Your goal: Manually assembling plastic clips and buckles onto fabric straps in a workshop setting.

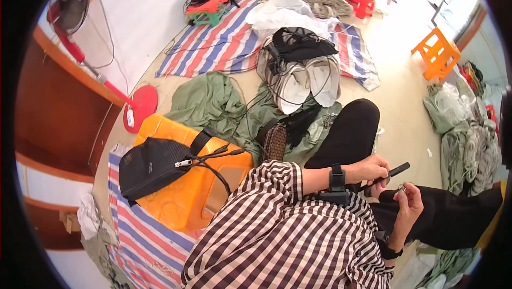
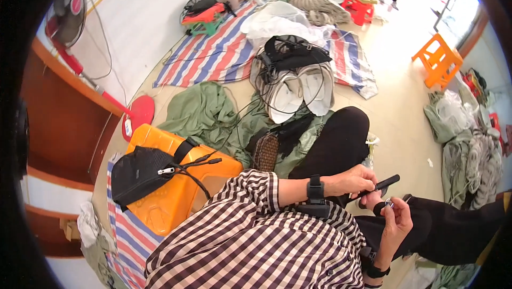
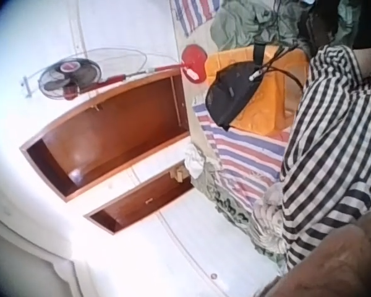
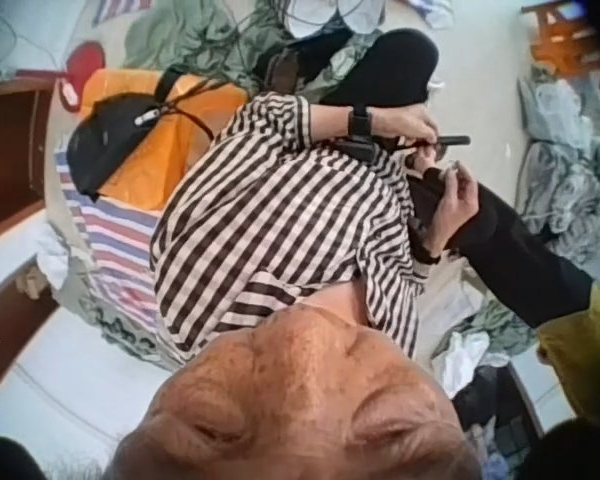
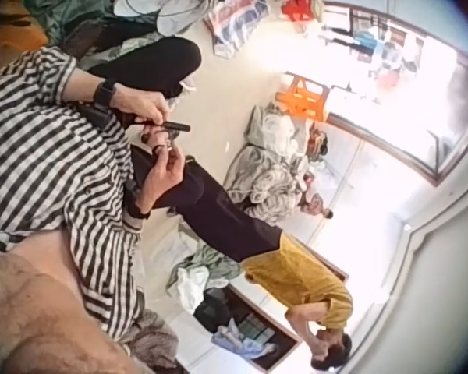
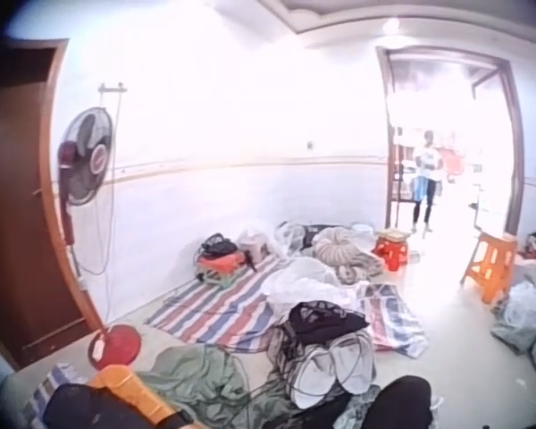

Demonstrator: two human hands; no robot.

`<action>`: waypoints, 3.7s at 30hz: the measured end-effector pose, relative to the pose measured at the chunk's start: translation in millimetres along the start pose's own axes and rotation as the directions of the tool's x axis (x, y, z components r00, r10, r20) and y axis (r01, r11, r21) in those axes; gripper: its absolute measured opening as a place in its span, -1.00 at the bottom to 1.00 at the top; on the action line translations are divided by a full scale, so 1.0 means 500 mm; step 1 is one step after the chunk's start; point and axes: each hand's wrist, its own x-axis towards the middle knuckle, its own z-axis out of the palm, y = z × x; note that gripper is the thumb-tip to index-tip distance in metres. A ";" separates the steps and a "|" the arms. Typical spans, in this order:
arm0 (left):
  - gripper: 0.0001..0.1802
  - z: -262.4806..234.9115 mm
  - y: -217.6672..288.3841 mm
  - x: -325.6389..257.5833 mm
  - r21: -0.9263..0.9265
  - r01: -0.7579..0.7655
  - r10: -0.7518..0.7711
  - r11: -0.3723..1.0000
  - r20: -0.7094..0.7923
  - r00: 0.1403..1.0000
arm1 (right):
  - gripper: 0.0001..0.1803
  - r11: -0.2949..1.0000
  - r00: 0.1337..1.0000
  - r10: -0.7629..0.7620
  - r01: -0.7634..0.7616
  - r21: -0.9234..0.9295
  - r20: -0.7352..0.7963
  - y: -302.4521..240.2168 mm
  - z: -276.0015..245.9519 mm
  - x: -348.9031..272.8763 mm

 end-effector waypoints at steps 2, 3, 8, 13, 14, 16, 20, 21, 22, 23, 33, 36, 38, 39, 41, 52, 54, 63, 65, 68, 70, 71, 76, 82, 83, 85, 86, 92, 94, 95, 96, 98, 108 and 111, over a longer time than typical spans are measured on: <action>-0.82 0.001 0.002 0.002 0.016 0.010 -0.011 1.000 0.025 1.000 | -0.80 0.998 0.999 -0.052 0.052 -0.032 -0.001 -0.027 0.001 0.008; -0.82 0.002 0.002 0.001 0.029 -0.001 0.000 1.000 0.032 0.999 | -0.80 0.999 0.999 -0.046 0.046 -0.028 -0.018 -0.031 -0.001 0.008; -0.85 0.013 0.002 -0.006 0.107 0.032 -0.041 0.994 0.086 0.995 | -0.80 0.994 0.998 -0.050 0.053 0.095 -0.030 -0.039 -0.005 0.010; -0.85 0.028 0.029 -0.022 0.146 0.038 -0.060 0.989 0.147 0.987 | -0.80 0.992 0.999 -0.043 0.045 0.120 -0.020 -0.033 0.001 0.007; -0.85 0.029 0.030 -0.022 0.159 0.025 -0.053 0.987 0.169 0.984 | -0.80 0.995 1.000 -0.019 0.021 0.101 -0.016 -0.030 -0.002 0.006; -0.85 0.031 0.031 -0.023 0.165 0.021 -0.053 0.986 0.189 0.980 | -0.81 0.997 1.000 0.008 -0.007 0.080 -0.011 -0.027 -0.006 0.004; -0.85 0.037 0.037 -0.028 0.169 0.041 -0.076 0.985 0.207 0.975 | -0.82 0.989 0.999 0.038 -0.042 0.143 0.031 -0.015 -0.013 0.001; -0.85 0.038 0.034 -0.028 0.166 0.043 -0.077 0.985 0.204 0.976 | -0.81 0.982 0.998 0.043 -0.049 0.181 0.038 -0.011 -0.015 0.000; -0.86 0.038 0.029 -0.026 0.144 0.036 -0.066 0.989 0.205 0.977 | -0.81 0.983 0.998 0.045 -0.051 0.178 0.042 -0.009 -0.015 0.000; -0.87 0.037 0.024 -0.025 0.123 0.029 -0.054 0.992 0.206 0.977 | -0.81 0.982 0.998 0.043 -0.051 0.181 0.044 -0.008 -0.015 -0.001; -0.85 0.030 0.027 -0.023 0.067 0.053 -0.068 0.996 0.249 0.966 | -0.79 0.912 0.990 0.118 -0.137 0.387 0.074 0.028 -0.038 0.005; -0.87 0.032 0.025 -0.021 0.053 0.058 -0.069 0.997 0.244 0.967 | -0.78 0.899 0.989 0.111 -0.140 0.415 0.095 0.030 -0.041 0.007; -0.87 0.032 0.027 -0.022 0.056 0.063 -0.074 0.996 0.240 0.968 | -0.77 0.897 0.988 0.115 -0.146 0.417 0.100 0.033 -0.041 0.008; -0.88 0.033 0.030 -0.023 0.065 0.058 -0.072 0.996 0.237 0.969 | -0.76 0.895 0.988 0.115 -0.146 0.422 0.099 0.034 -0.040 0.009; -0.89 0.031 0.031 -0.022 0.075 0.053 -0.069 0.996 0.237 0.969 | -0.76 0.892 0.986 0.122 -0.159 0.423 0.112 0.034 -0.040 0.010; -0.87 0.039 0.027 -0.027 -0.060 0.071 -0.049 0.996 0.304 0.951 | -0.75 0.880 0.974 0.131 -0.201 0.431 0.187 0.024 -0.036 -0.001; -0.87 0.043 0.030 -0.028 -0.038 0.064 -0.049 0.997 0.311 0.949 | -0.76 0.888 0.972 0.138 -0.206 0.411 0.188 0.022 -0.040 -0.007; -0.87 0.044 0.094 -0.056 0.059 0.166 -0.174 0.984 0.204 0.963 | -0.81 0.905 0.967 0.164 -0.226 0.360 0.193 -0.020 -0.008 0.009; -0.84 0.036 0.100 -0.056 0.025 0.176 -0.177 0.984 0.252 0.951 | -0.81 0.871 0.967 0.106 -0.203 0.448 0.230 -0.010 -0.009 0.012; -0.83 0.045 0.092 -0.046 0.019 0.198 -0.195 0.980 0.287 0.938 | -0.80 0.858 0.972 0.103 -0.195 0.476 0.213 0.004 -0.023 0.007; -0.83 0.051 0.090 -0.045 0.014 0.199 -0.195 0.980 0.289 0.937 | -0.81 0.845 0.973 0.096 -0.192 0.500 0.212 0.008 -0.027 0.005; -0.83 0.053 0.091 -0.046 0.037 0.185 -0.188 0.982 0.287 0.939 | -0.81 0.843 0.973 0.099 -0.192 0.502 0.206 0.006 -0.030 0.003; -0.87 0.057 0.086 -0.050 0.060 0.186 -0.195 0.981 0.276 0.941 | -0.82 0.839 0.965 0.114 -0.220 0.497 0.235 0.001 -0.034 -0.004; -0.84 0.062 0.096 -0.054 0.082 0.192 -0.208 0.978 0.282 0.937 | -0.82 0.854 0.941 0.129 -0.266 0.446 0.314 -0.009 -0.033 -0.003; -0.85 0.062 0.097 -0.053 0.073 0.219 -0.231 0.973 0.281 0.931 | -0.82 0.854 0.942 0.133 -0.267 0.446 0.309 -0.007 -0.033 -0.003; -0.86 0.063 0.098 -0.050 0.068 0.245 -0.254 0.967 0.283 0.925 | -0.82 0.853 0.936 0.124 -0.270 0.446 0.329 -0.004 -0.033 -0.001; -0.86 0.062 0.097 -0.048 0.052 0.261 -0.265 0.964 0.287 0.921 | -0.82 0.853 0.938 0.122 -0.267 0.448 0.325 -0.004 -0.033 -0.001; -0.86 0.073 0.101 -0.034 0.005 0.350 -0.336 0.937 0.298 0.894 | -0.82 0.860 0.948 0.067 -0.213 0.464 0.310 0.012 -0.038 -0.004; -0.85 0.077 0.100 -0.031 0.010 0.370 -0.357 0.929 0.287 0.889 | -0.82 0.830 0.950 0.086 -0.236 0.506 0.301 0.013 -0.038 -0.007; -0.85 0.077 0.093 -0.030 0.031 0.340 -0.335 0.940 0.278 0.900 | -0.82 0.829 0.951 0.084 -0.232 0.508 0.297 0.014 -0.039 -0.008; -0.85 0.079 0.089 -0.030 0.052 0.310 -0.313 0.949 0.269 0.911 | -0.81 0.826 0.951 0.092 -0.238 0.511 0.294 0.014 -0.040 -0.010; -0.86 0.092 0.085 -0.030 0.015 0.318 -0.313 0.948 0.235 0.920 | -0.81 0.821 0.952 0.097 -0.242 0.517 0.291 0.016 -0.042 -0.012; -0.85 0.101 0.089 -0.012 -0.060 0.322 -0.292 0.945 0.290 0.911 | -0.81 0.877 0.966 0.069 -0.178 0.447 0.248 0.007 -0.057 -0.010; -0.86 0.102 0.084 -0.013 -0.035 0.299 -0.276 0.954 0.298 0.914 | -0.81 0.878 0.967 0.058 -0.168 0.447 0.249 0.007 -0.059 -0.010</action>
